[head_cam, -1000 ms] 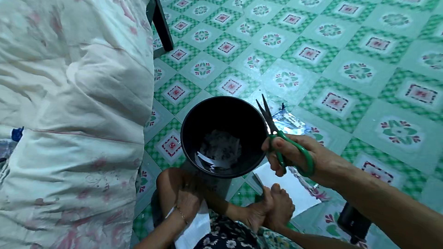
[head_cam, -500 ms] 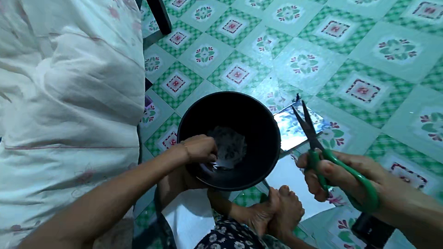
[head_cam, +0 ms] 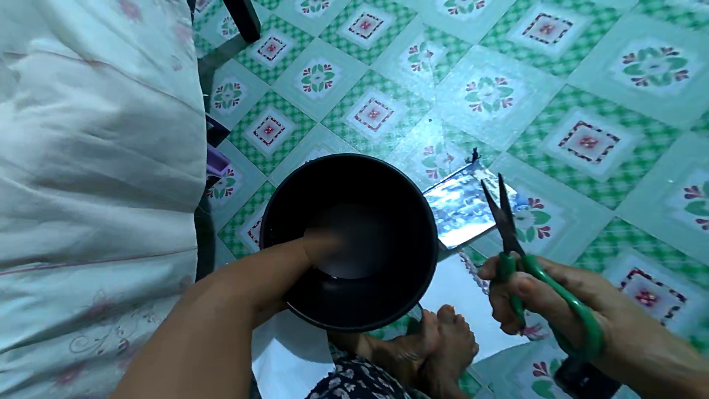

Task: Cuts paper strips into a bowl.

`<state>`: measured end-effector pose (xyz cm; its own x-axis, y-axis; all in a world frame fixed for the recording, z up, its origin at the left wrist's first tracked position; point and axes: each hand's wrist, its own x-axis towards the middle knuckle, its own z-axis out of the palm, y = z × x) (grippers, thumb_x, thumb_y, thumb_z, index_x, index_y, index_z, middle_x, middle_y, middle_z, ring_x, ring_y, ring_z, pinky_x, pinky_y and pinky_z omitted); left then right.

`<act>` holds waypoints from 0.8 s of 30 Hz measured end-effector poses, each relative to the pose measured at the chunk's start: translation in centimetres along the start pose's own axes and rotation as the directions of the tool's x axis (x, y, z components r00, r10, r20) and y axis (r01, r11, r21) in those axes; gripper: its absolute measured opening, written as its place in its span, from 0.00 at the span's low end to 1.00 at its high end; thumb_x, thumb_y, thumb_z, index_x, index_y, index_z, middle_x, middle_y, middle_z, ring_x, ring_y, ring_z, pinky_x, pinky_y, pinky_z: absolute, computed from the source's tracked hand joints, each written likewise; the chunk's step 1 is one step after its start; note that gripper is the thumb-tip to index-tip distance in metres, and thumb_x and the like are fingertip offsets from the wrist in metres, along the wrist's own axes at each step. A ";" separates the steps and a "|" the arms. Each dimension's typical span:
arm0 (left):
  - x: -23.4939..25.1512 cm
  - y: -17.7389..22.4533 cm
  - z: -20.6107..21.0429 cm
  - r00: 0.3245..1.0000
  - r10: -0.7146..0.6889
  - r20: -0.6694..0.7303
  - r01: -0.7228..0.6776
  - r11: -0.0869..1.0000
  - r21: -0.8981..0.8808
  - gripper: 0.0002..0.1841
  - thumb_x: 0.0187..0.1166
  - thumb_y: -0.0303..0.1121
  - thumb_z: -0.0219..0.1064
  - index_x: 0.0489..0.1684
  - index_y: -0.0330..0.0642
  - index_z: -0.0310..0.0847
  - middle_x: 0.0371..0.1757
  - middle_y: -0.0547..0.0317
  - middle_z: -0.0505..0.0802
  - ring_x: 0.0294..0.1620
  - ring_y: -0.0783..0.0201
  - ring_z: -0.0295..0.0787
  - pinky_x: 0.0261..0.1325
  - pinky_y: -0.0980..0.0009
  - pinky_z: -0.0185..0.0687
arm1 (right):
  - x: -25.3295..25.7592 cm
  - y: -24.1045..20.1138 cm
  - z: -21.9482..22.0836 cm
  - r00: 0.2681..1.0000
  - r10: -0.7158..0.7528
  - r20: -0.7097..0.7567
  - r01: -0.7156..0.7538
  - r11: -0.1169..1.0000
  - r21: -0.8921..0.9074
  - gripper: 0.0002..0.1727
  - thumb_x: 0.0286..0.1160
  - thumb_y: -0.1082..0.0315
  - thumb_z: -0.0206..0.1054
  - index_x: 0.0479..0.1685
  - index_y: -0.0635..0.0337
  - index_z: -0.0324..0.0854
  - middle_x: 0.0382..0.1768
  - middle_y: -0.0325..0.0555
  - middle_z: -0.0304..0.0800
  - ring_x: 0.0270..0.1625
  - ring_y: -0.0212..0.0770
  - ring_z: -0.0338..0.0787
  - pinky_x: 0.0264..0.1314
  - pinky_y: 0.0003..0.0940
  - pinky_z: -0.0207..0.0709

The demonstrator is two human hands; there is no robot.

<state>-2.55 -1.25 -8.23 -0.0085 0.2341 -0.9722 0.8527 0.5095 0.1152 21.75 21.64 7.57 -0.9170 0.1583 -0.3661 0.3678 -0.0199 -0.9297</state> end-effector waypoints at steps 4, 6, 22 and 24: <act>-4.7 1.0 -3.5 0.999 0.047 -0.022 -0.047 0.999 0.000 0.19 0.86 0.31 0.64 0.65 0.22 0.78 0.66 0.27 0.84 0.70 0.34 0.81 0.71 0.39 0.73 | 0.2 -0.1 0.2 1.000 0.003 -0.003 -0.003 1.000 -0.011 0.22 0.75 0.35 0.63 0.46 0.42 0.82 0.24 0.16 0.86 0.26 0.20 0.88 0.30 0.18 0.84; -8.9 3.0 -5.9 0.995 -0.075 -0.072 0.065 0.990 -0.123 0.21 0.87 0.27 0.63 0.71 0.17 0.72 0.75 0.25 0.79 0.80 0.33 0.73 0.80 0.39 0.63 | 0.2 -0.2 0.6 1.000 0.003 -0.005 -0.004 1.000 -0.020 0.22 0.75 0.36 0.64 0.46 0.43 0.81 0.23 0.16 0.86 0.26 0.20 0.88 0.29 0.18 0.84; -23.0 -2.0 1.7 0.494 0.159 -0.855 -0.690 0.669 -0.275 0.11 0.84 0.29 0.63 0.38 0.30 0.88 0.33 0.64 0.86 0.33 0.84 0.76 0.40 0.85 0.72 | 0.8 -1.6 6.3 0.885 0.079 0.459 -0.063 0.997 -0.050 0.32 0.70 0.29 0.64 0.50 0.50 0.79 0.28 0.20 0.83 0.31 0.19 0.84 0.38 0.19 0.80; -24.0 -2.0 2.5 0.456 0.190 -0.869 -0.753 0.604 -0.263 0.11 0.83 0.29 0.63 0.40 0.30 0.88 0.34 0.67 0.88 0.34 0.89 0.77 0.41 0.90 0.72 | 1.1 -2.1 7.1 0.862 0.090 0.498 -0.061 0.995 -0.073 0.33 0.69 0.30 0.65 0.52 0.51 0.78 0.29 0.21 0.84 0.32 0.19 0.85 0.39 0.18 0.80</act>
<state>-2.75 -9.95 14.35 -0.2962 0.9234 -0.2441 0.3837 0.3491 0.8549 18.86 14.88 8.84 -0.8347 -0.3571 -0.4191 0.4337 0.0426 -0.9001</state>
